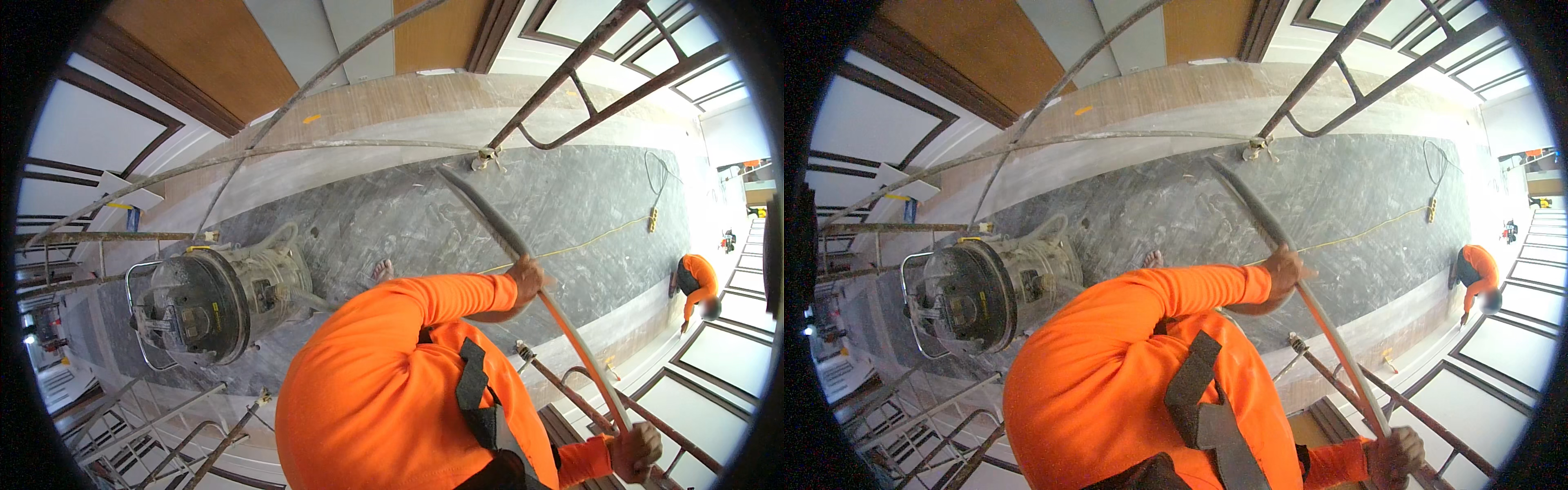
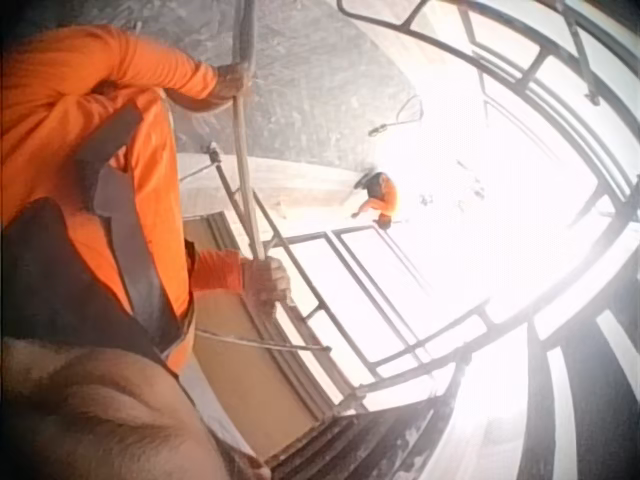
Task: The person stands on scaffolding and uses a long-handled squeegee tool to spread a gray leveling compound across a floor, while a vacuum unit sits nearby.
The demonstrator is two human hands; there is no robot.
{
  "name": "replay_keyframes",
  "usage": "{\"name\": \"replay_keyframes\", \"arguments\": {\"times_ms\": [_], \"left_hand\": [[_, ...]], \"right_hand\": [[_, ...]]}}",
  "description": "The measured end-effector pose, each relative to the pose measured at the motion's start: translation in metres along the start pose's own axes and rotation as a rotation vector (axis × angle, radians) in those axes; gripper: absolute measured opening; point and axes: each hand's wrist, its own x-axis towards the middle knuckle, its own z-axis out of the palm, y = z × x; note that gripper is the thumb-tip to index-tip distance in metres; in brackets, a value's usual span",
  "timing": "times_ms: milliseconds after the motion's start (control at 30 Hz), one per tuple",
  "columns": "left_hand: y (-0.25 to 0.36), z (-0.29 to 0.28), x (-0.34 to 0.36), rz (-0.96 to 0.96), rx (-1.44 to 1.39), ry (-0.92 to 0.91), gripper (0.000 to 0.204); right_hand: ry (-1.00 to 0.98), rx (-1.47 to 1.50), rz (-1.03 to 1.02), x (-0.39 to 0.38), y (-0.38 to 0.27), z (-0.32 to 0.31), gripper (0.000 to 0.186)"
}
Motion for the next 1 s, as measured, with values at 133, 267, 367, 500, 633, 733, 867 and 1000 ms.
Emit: {"name": "replay_keyframes", "arguments": {"times_ms": [133, 267, 367, 500, 633, 733, 867, 1000], "left_hand": [[-0.038, -0.018, 0.028, 0.001, -0.131, 0.002, 0.028], [-0.047, -0.017, 0.039, 0.012, -0.062, -0.07, 0.027], [-0.041, -0.001, 0.032, 0.017, -0.054, -0.1, 0.023], [-0.009, -0.017, 0.01, 0.004, -0.115, -0.314, 0.033], [0.013, -0.038, -0.026, 0.095, -0.093, -0.437, 0.032], [0.016, -0.038, -0.035, 0.075, -0.077, -0.326, 0.034], [-0.003, -0.024, -0.002, 0.03, -0.06, -0.166, 0.038], [-0.036, 0.0, 0.034, -0.049, -0.147, -0.06, 0.041]], "right_hand": [[-0.357, 0.078, 0.275, -0.006, 0.025, -0.014, 0.019], [-0.439, 0.066, 0.279, -0.003, 0.044, 0.007, 0.018], [-0.394, 0.076, 0.282, -0.001, 0.038, 0.005, 0.019], [-0.268, 0.167, 0.287, -0.003, 0.005, -0.003, 0.022], [-0.21, 0.223, 0.313, 0.001, -0.021, 0.003, 0.022], [-0.177, 0.211, 0.32, 0.002, -0.023, 0.006, 0.02], [-0.1, 0.077, 0.234, -0.007, -0.01, 0.004, 0.019], [-0.176, -0.009, 0.268, -0.014, 0.022, 0.008, 0.018]]}}
